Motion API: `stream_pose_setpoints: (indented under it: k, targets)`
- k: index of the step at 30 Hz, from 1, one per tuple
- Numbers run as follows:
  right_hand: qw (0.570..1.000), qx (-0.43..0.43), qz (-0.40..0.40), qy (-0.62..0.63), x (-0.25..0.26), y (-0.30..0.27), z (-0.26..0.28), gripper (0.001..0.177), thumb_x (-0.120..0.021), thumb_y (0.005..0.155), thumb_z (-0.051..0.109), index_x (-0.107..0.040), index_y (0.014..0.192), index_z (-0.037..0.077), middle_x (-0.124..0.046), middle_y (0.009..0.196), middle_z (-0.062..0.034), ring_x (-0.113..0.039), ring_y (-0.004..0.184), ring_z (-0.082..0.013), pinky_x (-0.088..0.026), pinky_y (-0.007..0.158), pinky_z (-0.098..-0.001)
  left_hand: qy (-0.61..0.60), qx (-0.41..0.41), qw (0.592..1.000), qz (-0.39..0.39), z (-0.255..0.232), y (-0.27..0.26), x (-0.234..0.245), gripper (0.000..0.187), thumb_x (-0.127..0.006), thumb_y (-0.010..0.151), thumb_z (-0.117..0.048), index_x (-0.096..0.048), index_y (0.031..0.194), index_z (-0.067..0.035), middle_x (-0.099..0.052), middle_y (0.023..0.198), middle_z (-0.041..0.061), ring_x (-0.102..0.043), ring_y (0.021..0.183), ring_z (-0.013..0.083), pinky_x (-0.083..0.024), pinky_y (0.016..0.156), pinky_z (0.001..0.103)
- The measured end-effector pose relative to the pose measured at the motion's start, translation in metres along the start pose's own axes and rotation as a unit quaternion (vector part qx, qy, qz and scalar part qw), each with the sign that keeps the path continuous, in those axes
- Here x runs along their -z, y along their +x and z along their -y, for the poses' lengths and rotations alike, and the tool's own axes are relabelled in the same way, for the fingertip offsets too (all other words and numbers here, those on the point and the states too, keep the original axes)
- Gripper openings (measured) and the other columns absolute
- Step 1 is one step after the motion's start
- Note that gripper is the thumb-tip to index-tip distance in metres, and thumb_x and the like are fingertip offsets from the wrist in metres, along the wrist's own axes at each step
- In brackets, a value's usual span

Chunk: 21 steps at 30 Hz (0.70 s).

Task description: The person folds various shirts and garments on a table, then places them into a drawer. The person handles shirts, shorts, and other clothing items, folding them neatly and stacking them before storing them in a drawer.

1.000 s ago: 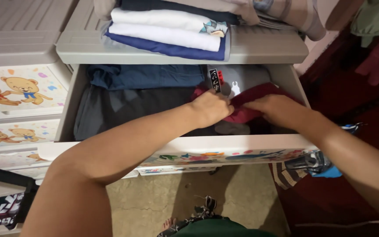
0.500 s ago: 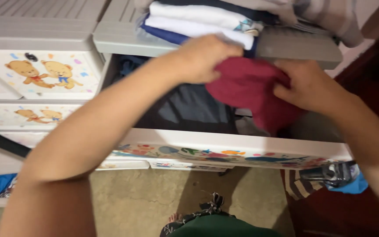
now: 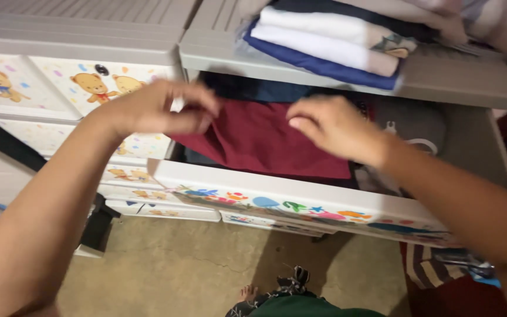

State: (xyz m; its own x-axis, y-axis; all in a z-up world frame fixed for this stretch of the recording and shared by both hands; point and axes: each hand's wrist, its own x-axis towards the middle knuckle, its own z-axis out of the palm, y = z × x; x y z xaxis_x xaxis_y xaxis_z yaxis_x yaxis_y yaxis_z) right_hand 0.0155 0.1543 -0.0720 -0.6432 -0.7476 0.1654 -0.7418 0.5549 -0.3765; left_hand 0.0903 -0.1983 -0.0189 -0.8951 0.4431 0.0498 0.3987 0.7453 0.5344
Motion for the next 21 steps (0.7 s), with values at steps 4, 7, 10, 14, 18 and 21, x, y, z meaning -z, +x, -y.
stream_pose_setpoints:
  k: [4,7,10,14,18,21]
  targets:
    - [0.962,-0.079,0.209,-0.154,0.002,0.032,-0.002,0.114,-0.084,0.072,0.063,-0.02,0.161,0.032,-0.037,0.148,-0.0291,-0.054,0.128,-0.0409,-0.048,0.104,-0.0422,0.014,-0.029,0.999,0.02,-0.01,0.042,-0.026,0.089,-0.053,0.088,-0.07,-0.025,0.163,-0.03,-0.013,0.173,0.015,-0.019,0.157,0.0355,-0.021,0.125,0.046]
    - [0.898,-0.173,0.371,-0.159,-0.013,0.041,0.003,0.141,-0.085,0.067,0.067,0.013,0.164,0.04,-0.006,0.168,-0.0245,-0.055,0.135,-0.0418,-0.057,0.103,-0.0456,0.237,0.228,0.915,0.232,-0.021,0.06,-0.081,0.108,-0.034,0.078,-0.091,0.007,0.164,-0.04,0.021,0.171,0.012,0.014,0.157,0.0447,-0.007,0.125,0.064]
    - [0.889,-0.182,0.393,-0.15,-0.022,0.04,0.0,0.148,-0.083,0.063,0.071,0.024,0.161,0.042,0.001,0.17,-0.0239,-0.043,0.144,-0.0411,-0.048,0.112,-0.0459,0.26,0.257,0.886,0.285,-0.014,0.062,-0.097,0.122,-0.04,0.072,-0.095,0.019,0.162,-0.039,0.032,0.168,0.012,0.021,0.155,0.0461,-0.007,0.123,0.068]
    - [0.901,-0.179,0.365,-0.151,-0.026,0.034,-0.003,0.146,-0.085,0.064,0.075,0.021,0.159,0.04,0.003,0.168,-0.0243,-0.029,0.15,-0.0412,-0.038,0.117,-0.0482,0.259,0.24,0.899,0.259,-0.003,0.062,-0.106,0.131,-0.047,0.069,-0.097,0.024,0.16,-0.036,0.035,0.167,0.015,0.023,0.154,0.0454,-0.009,0.124,0.064]
    - [0.957,-0.078,0.221,-0.168,-0.008,0.009,0.011,0.112,-0.083,0.07,0.064,-0.023,0.157,0.025,-0.036,0.149,-0.0238,-0.05,0.129,-0.0415,-0.045,0.106,-0.0499,0.265,0.226,0.914,0.208,-0.014,0.063,-0.102,0.123,-0.055,0.072,-0.089,0.007,0.162,-0.033,0.017,0.169,0.016,0.009,0.154,0.0461,-0.012,0.123,0.064]
    - [0.987,0.058,-0.02,-0.149,0.035,-0.009,0.016,0.065,-0.082,0.083,0.045,-0.063,0.136,0.014,-0.064,0.121,-0.021,-0.065,0.108,-0.0366,-0.054,0.092,-0.0462,0.224,0.107,0.965,0.08,-0.035,0.073,-0.075,0.095,-0.066,0.08,-0.068,-0.03,0.156,-0.022,-0.023,0.162,0.02,-0.026,0.146,0.044,-0.028,0.117,0.058]
